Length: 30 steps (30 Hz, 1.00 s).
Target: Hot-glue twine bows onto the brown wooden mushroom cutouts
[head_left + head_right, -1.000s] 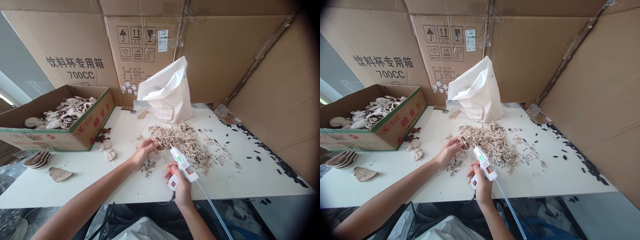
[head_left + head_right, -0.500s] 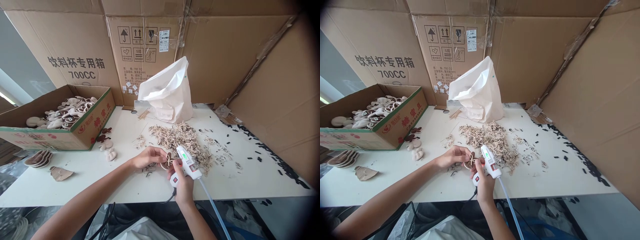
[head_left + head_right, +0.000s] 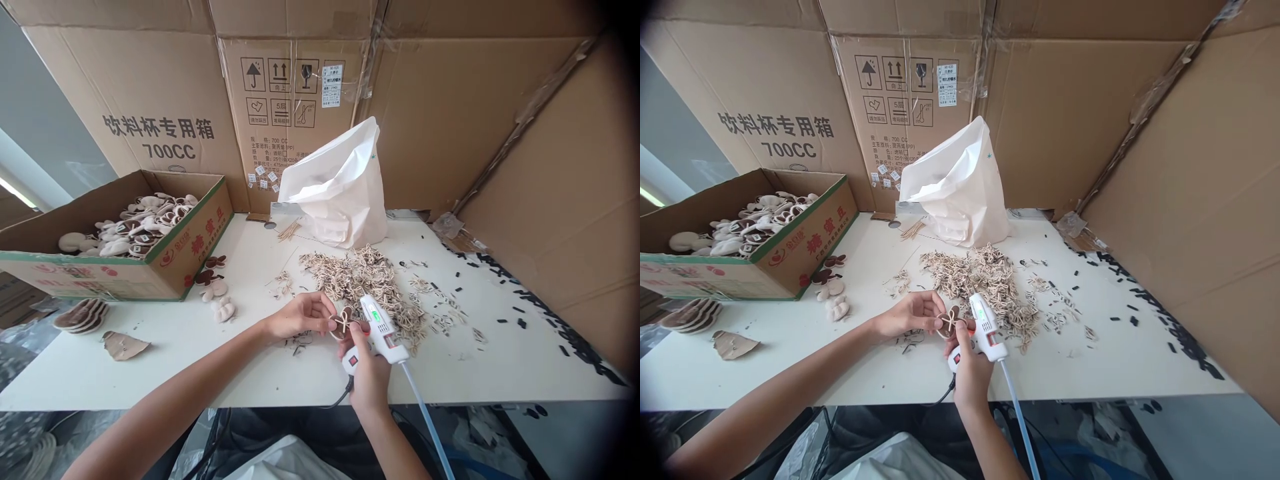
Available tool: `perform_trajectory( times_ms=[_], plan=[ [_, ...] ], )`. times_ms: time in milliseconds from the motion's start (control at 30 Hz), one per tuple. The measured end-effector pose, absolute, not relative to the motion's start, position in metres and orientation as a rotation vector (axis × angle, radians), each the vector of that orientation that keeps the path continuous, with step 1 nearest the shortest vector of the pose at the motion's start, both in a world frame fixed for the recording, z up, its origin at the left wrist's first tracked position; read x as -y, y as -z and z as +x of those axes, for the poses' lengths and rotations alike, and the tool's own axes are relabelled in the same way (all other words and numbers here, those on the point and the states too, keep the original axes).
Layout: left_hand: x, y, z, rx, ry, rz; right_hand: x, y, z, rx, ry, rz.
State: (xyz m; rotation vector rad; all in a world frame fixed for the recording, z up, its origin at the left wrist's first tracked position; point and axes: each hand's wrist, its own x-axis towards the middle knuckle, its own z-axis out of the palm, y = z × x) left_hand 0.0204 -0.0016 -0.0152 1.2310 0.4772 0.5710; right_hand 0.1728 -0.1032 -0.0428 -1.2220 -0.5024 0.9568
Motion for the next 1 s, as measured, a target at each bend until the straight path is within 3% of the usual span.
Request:
perform_trajectory(
  times_ms=[767, 1000],
  plan=[
    [-0.003, 0.015, 0.017, -0.396, -0.592, 1.27, 0.102, 0.039, 0.172, 0.45, -0.939, -1.173],
    [-0.016, 0.025, 0.015, -0.724, -0.951, 1.419, 0.103, 0.037, 0.172, 0.444, -0.946, -1.149]
  ],
)
